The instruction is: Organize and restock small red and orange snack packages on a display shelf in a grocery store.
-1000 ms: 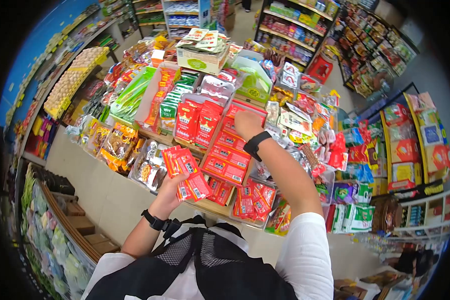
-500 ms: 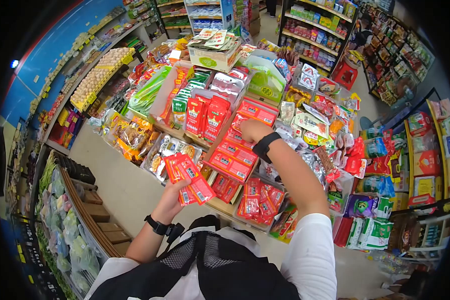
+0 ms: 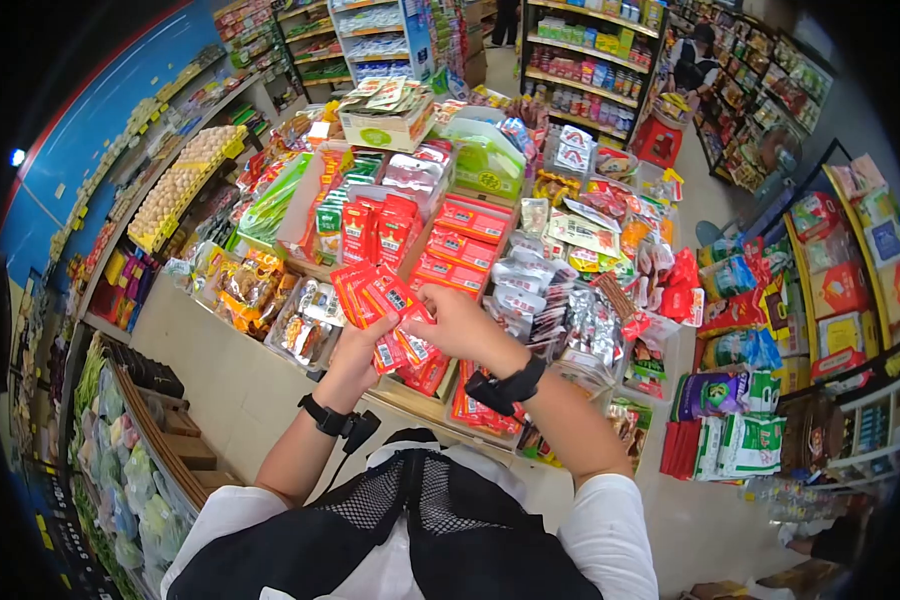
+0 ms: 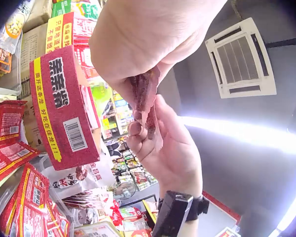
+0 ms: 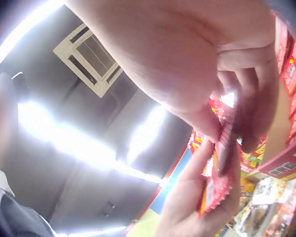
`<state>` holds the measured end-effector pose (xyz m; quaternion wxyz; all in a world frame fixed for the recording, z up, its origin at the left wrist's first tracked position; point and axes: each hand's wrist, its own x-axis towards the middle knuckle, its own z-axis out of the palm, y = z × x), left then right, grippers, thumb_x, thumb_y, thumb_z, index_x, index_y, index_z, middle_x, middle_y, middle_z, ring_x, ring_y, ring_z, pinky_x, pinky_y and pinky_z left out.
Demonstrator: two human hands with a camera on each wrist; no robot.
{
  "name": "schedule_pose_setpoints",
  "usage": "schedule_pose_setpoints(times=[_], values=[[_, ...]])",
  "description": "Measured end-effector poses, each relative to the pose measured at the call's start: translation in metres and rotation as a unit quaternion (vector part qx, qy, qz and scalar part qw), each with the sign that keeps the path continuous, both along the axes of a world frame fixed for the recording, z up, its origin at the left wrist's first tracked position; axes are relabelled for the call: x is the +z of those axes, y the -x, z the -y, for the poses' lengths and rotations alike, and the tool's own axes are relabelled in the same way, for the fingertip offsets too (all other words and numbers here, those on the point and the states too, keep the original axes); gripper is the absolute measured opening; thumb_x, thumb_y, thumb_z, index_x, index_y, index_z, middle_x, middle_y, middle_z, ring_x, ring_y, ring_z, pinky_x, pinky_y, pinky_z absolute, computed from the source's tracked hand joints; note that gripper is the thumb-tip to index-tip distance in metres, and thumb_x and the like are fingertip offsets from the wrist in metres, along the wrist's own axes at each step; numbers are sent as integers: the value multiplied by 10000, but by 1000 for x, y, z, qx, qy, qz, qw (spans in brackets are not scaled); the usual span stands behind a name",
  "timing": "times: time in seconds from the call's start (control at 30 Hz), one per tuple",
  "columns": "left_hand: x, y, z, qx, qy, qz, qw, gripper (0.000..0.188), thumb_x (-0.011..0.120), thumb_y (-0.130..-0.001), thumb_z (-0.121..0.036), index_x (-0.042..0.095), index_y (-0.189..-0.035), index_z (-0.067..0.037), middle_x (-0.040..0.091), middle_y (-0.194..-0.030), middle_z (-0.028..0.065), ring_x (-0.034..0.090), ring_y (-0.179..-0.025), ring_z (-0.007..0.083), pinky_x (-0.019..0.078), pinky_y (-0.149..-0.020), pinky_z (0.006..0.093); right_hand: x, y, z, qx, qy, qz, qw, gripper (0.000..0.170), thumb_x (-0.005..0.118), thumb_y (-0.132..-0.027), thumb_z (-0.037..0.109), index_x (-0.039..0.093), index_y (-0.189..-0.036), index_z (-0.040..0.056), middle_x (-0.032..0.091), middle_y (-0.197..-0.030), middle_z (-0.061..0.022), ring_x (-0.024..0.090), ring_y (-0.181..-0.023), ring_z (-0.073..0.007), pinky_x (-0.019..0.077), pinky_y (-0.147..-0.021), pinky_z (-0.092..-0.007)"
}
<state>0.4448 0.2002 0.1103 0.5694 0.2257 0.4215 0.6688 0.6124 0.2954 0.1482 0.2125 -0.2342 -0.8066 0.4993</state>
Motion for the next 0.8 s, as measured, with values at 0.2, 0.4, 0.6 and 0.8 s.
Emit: schedule_pose_setpoints(times=[0.2, 0.4, 0.6, 0.8], values=[[-9, -4, -4, 1, 14, 2, 1000, 385, 603, -920, -33, 479, -1285, -20, 617, -1205, 121, 654, -1062, 235, 567, -897, 390, -43, -10, -1, -126, 27, -85, 988, 169, 683, -901, 129, 624, -982, -7, 680, -865, -38, 613, -754, -72, 504, -679, -252], [-8, 21, 11, -37, 41, 91, 994, 469, 420, -956, -167, 393, -1350, 87, 573, -1296, 206, 632, -1118, 299, 547, -947, 431, -60, -40, -30, -199, 97, -164, 961, 162, 623, -948, 141, 623, -912, -17, 622, -728, -10, 536, -675, -48, 439, -600, -245], [-15, 52, 33, -25, 61, 108, 992, 517, 427, -932, -171, 389, -1369, 104, 569, -1293, 210, 607, -1159, 290, 509, -996, 414, -31, -39, -63, -178, 70, -103, 976, 188, 637, -932, 150, 631, -853, -20, 614, -720, 5, 530, -666, -52, 439, -604, -250], [-31, 85, 47, -11, 60, 113, 992, 522, 445, -926, -188, 419, -1356, 107, 619, -1206, 225, 637, -1094, 292, 508, -987, 402, -19, 14, -72, -57, -42, 114, 991, 260, 679, -841, 232, 661, -799, -24, 609, -635, -110, 547, -570, -173, 472, -580, -342]])
